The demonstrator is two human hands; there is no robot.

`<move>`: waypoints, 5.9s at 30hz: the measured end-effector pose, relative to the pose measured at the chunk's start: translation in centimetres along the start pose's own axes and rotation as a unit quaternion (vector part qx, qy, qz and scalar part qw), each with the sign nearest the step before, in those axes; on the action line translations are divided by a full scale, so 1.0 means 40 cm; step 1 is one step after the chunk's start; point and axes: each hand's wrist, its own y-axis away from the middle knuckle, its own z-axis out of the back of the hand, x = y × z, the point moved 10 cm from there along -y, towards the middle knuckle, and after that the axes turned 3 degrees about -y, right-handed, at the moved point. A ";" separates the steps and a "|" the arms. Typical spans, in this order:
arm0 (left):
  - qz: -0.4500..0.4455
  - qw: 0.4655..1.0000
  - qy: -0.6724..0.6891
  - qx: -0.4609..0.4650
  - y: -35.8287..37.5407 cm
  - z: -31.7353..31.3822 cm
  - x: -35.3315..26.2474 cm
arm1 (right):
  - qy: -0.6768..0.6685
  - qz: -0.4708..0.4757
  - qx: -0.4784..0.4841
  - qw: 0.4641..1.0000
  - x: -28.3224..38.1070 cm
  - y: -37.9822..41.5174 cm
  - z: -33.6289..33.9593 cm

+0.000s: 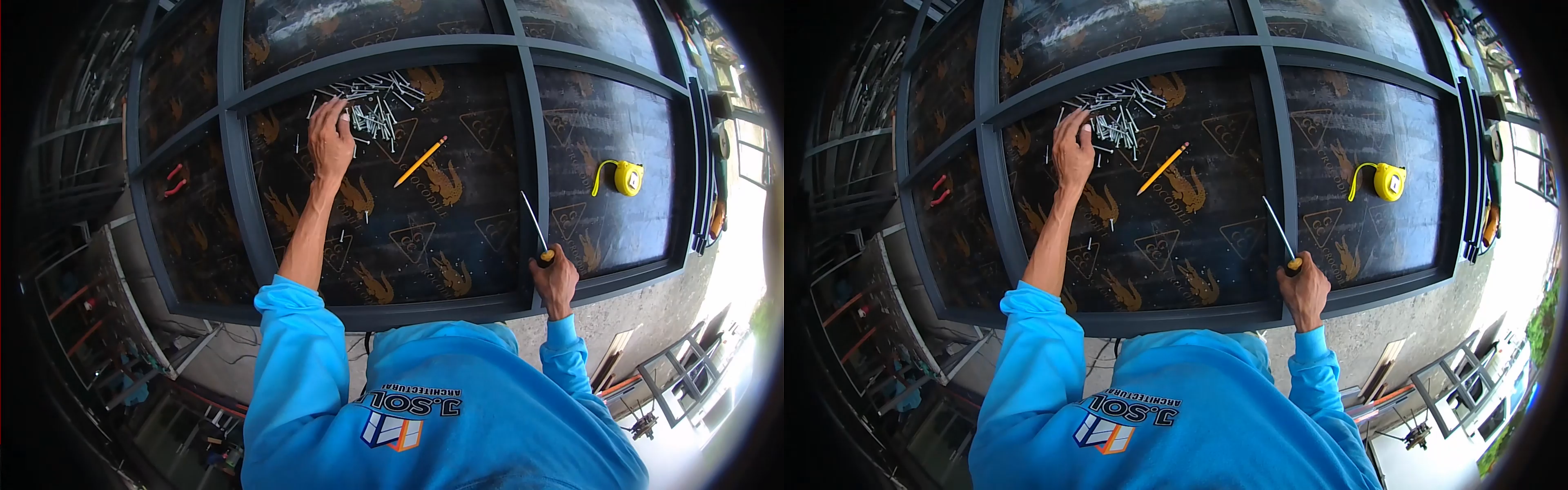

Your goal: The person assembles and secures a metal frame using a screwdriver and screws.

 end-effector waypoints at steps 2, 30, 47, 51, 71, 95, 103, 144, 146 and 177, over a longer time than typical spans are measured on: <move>0.020 0.999 -0.020 0.024 0.016 -0.003 0.060 | 0.007 0.010 -0.003 1.000 0.009 -0.005 0.001; -0.017 0.998 0.065 -0.002 0.176 0.042 -0.006 | 0.008 -0.054 0.016 0.998 -0.026 -0.034 -0.041; 0.207 0.967 0.149 -0.002 -0.012 0.053 0.217 | 0.023 -0.043 0.015 0.999 -0.027 -0.036 -0.044; 0.212 0.966 0.146 0.012 0.001 0.049 0.231 | 0.011 -0.047 0.014 0.999 -0.035 -0.037 -0.049; 0.159 0.984 0.034 -0.076 -0.011 0.092 0.212 | -0.034 -0.021 -0.023 0.999 -0.035 -0.034 -0.030; -0.048 0.996 0.062 0.044 -0.178 -0.048 0.105 | -0.005 -0.006 -0.012 1.000 0.071 -0.088 0.004; -0.084 0.985 -0.069 0.133 0.007 -0.083 0.058 | 0.001 -0.020 -0.004 1.000 0.079 -0.065 0.007; 0.669 0.699 -0.179 -0.181 1.506 0.667 0.397 | -0.262 0.205 -0.112 0.936 0.185 0.201 0.094; 0.688 0.716 -0.105 0.056 1.861 0.468 0.439 | -0.248 0.308 -0.122 0.910 0.273 0.292 0.083; 0.665 0.686 0.167 0.244 1.895 0.192 -0.008 | 0.054 0.622 -0.039 0.780 0.491 0.253 -0.304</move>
